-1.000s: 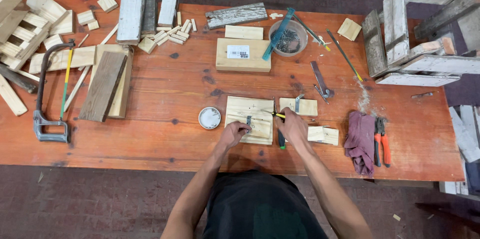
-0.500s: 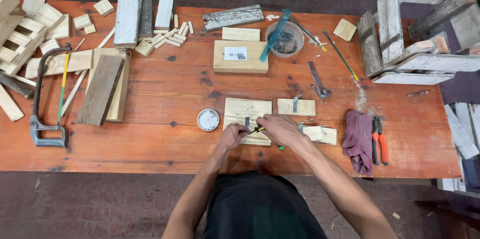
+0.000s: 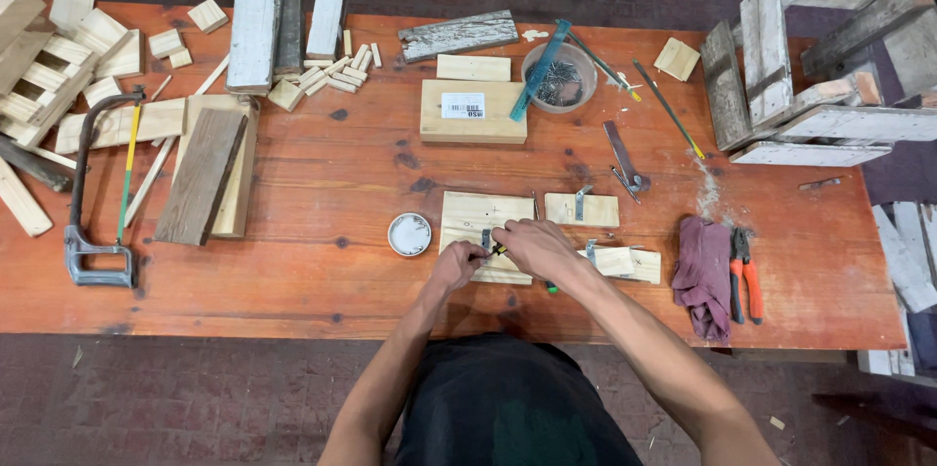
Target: The person uses a screwdriver to tighten screws into a small wooden board on a workbench. They repeatedly insert screws and turn the screwdriver to secure them, handling the board and screws throughout the process.
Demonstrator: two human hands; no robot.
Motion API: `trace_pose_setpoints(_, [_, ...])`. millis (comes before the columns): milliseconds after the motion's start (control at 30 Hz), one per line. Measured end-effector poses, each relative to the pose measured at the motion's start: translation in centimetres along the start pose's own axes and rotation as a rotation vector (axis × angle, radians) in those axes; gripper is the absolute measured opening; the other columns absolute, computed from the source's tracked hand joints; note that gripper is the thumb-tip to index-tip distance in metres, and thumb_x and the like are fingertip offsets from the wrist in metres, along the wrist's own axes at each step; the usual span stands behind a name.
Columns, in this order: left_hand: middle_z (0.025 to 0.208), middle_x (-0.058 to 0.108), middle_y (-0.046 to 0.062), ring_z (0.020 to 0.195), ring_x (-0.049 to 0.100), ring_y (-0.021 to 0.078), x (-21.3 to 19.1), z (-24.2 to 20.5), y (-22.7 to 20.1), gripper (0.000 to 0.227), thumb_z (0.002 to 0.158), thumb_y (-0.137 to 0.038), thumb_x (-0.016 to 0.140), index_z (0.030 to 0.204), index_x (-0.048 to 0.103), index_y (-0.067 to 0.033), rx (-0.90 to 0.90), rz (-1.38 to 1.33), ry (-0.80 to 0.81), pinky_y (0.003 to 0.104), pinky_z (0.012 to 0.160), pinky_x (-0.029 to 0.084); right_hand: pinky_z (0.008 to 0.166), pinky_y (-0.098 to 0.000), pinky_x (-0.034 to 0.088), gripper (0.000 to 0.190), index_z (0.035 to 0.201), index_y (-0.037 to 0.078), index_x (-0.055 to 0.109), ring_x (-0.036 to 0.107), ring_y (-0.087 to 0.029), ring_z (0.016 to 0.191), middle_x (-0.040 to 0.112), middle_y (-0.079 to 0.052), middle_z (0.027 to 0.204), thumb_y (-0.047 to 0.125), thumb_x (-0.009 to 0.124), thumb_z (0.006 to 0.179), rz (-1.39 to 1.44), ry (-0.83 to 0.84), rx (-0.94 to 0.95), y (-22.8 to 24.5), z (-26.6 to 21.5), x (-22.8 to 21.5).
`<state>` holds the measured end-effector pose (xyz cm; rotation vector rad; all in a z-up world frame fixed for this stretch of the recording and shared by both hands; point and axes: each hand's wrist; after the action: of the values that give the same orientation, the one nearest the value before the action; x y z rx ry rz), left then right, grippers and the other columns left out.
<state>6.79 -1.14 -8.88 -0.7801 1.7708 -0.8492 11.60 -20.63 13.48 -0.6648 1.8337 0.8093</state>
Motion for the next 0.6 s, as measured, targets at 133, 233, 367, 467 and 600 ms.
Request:
trace_pose_setpoints(133, [0.106, 0.075, 0.017, 0.107, 0.069, 0.0393, 0.12, 0.11, 0.20, 0.021, 0.087, -0.016, 0.073, 0.107, 0.080, -0.0141, -0.007, 0.001, 0.009, 0.046, 0.093, 0.058, 0.074, -0.0511, 0.058, 0.019, 0.108, 0.014, 0.059, 0.069, -0.038, 0.090, 0.066, -0.012, 0.092, 0.019, 0.065, 0.092, 0.000, 0.001, -0.007, 0.16, 0.17, -0.13])
trace_pose_setpoints(233, [0.106, 0.075, 0.017, 0.107, 0.069, 0.0399, 0.09, -0.04, 0.06, 0.020, 0.087, -0.016, 0.072, 0.106, 0.081, -0.0146, 0.004, 0.013, -0.002, 0.046, 0.093, 0.058, 0.074, -0.0517, 0.057, 0.018, 0.108, 0.013, 0.059, 0.069, -0.038, 0.090, 0.066, -0.012, 0.092, 0.018, 0.065, 0.091, 0.011, 0.007, -0.028, 0.39, 0.12, -0.56])
trace_pose_setpoints(367, [0.107, 0.075, 0.016, 0.108, 0.069, 0.0393, 0.01, 0.23, 0.11, 0.021, 0.088, -0.017, 0.072, 0.108, 0.080, -0.0149, -0.002, 0.030, 0.015, 0.045, 0.095, 0.058, 0.074, -0.0518, 0.057, 0.018, 0.108, 0.014, 0.060, 0.069, -0.038, 0.090, 0.066, -0.012, 0.092, 0.018, 0.066, 0.091, -0.001, 0.006, -0.018, 0.28, 0.29, -0.32])
trace_pose_setpoints(467, [0.108, 0.075, 0.015, 0.108, 0.068, 0.0388, 0.06, 0.17, 0.11, 0.022, 0.089, -0.019, 0.072, 0.109, 0.080, -0.0151, -0.012, 0.034, 0.022, 0.045, 0.095, 0.058, 0.073, -0.0521, 0.057, 0.018, 0.108, 0.014, 0.060, 0.069, -0.038, 0.090, 0.066, -0.012, 0.092, 0.018, 0.066, 0.091, 0.001, 0.003, -0.020, 0.37, 0.33, -0.40])
trace_pose_setpoints(600, [0.108, 0.075, 0.015, 0.109, 0.068, 0.0381, 0.15, 0.41, 0.45, 0.020, 0.090, -0.019, 0.072, 0.108, 0.080, -0.0166, -0.016, 0.047, 0.032, 0.045, 0.095, 0.058, 0.074, -0.0525, 0.057, 0.018, 0.108, 0.014, 0.061, 0.069, -0.038, 0.091, 0.066, -0.012, 0.093, 0.018, 0.066, 0.091, -0.015, 0.017, -0.017, 0.17, 0.71, 0.26])
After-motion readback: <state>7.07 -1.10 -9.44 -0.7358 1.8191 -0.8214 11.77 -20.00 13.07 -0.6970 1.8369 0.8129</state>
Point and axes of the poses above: each hand's wrist, its own z-axis towards the middle knuckle, its own x-axis out of the palm, y = z × x
